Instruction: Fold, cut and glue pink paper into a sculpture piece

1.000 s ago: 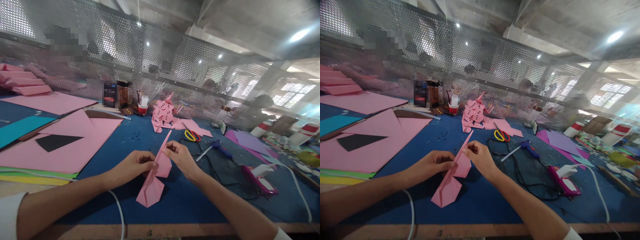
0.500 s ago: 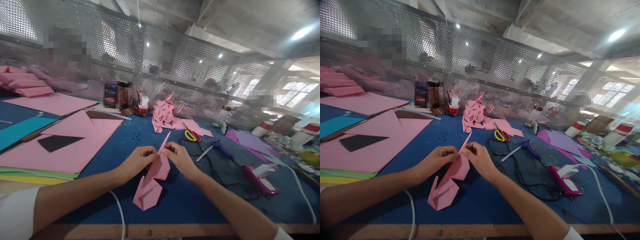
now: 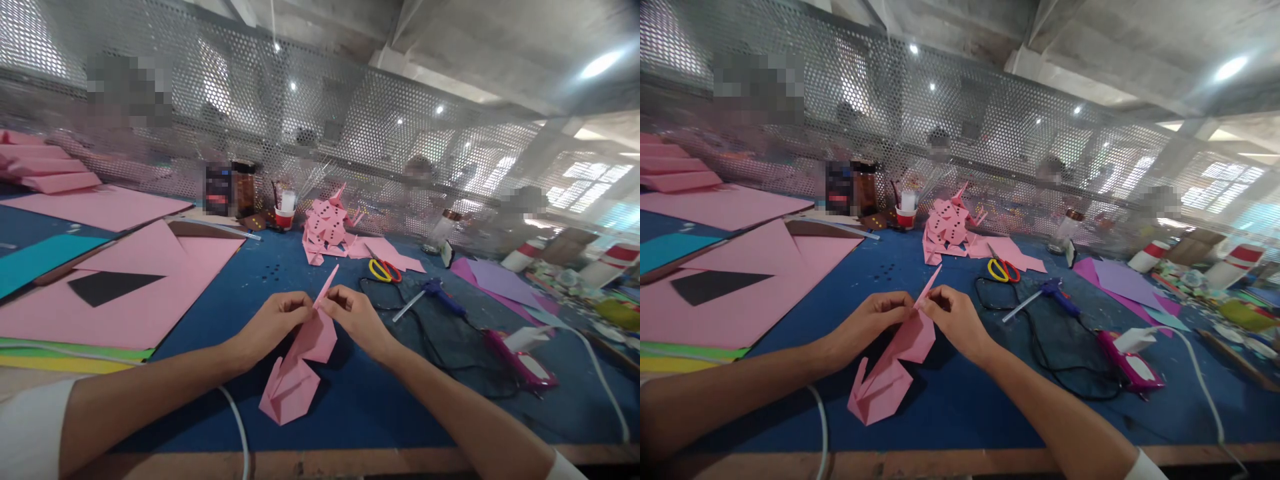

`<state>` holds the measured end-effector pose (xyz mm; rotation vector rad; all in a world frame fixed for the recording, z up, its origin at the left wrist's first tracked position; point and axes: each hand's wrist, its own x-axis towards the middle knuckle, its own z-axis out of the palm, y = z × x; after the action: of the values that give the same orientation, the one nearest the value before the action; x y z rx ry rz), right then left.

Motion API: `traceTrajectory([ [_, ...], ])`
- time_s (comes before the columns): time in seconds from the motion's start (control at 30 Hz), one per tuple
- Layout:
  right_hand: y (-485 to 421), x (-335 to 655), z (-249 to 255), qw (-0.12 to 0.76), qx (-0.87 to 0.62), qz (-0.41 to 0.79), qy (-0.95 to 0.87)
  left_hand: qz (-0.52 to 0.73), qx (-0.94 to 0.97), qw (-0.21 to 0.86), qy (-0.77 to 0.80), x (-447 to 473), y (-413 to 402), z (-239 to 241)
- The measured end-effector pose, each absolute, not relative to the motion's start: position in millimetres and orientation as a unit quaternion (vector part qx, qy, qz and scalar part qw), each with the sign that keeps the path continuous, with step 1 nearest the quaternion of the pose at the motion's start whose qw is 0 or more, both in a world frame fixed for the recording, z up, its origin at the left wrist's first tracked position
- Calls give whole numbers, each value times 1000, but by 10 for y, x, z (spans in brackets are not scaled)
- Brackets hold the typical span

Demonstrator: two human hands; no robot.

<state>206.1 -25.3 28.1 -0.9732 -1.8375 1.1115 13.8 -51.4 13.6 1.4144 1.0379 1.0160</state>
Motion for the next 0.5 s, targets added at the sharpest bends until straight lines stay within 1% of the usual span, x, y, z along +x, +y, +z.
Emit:
traceTrajectory([
  [0.5,-274,2034,248,390,-388,393,-737,425,586,542,427,118,-543,129],
])
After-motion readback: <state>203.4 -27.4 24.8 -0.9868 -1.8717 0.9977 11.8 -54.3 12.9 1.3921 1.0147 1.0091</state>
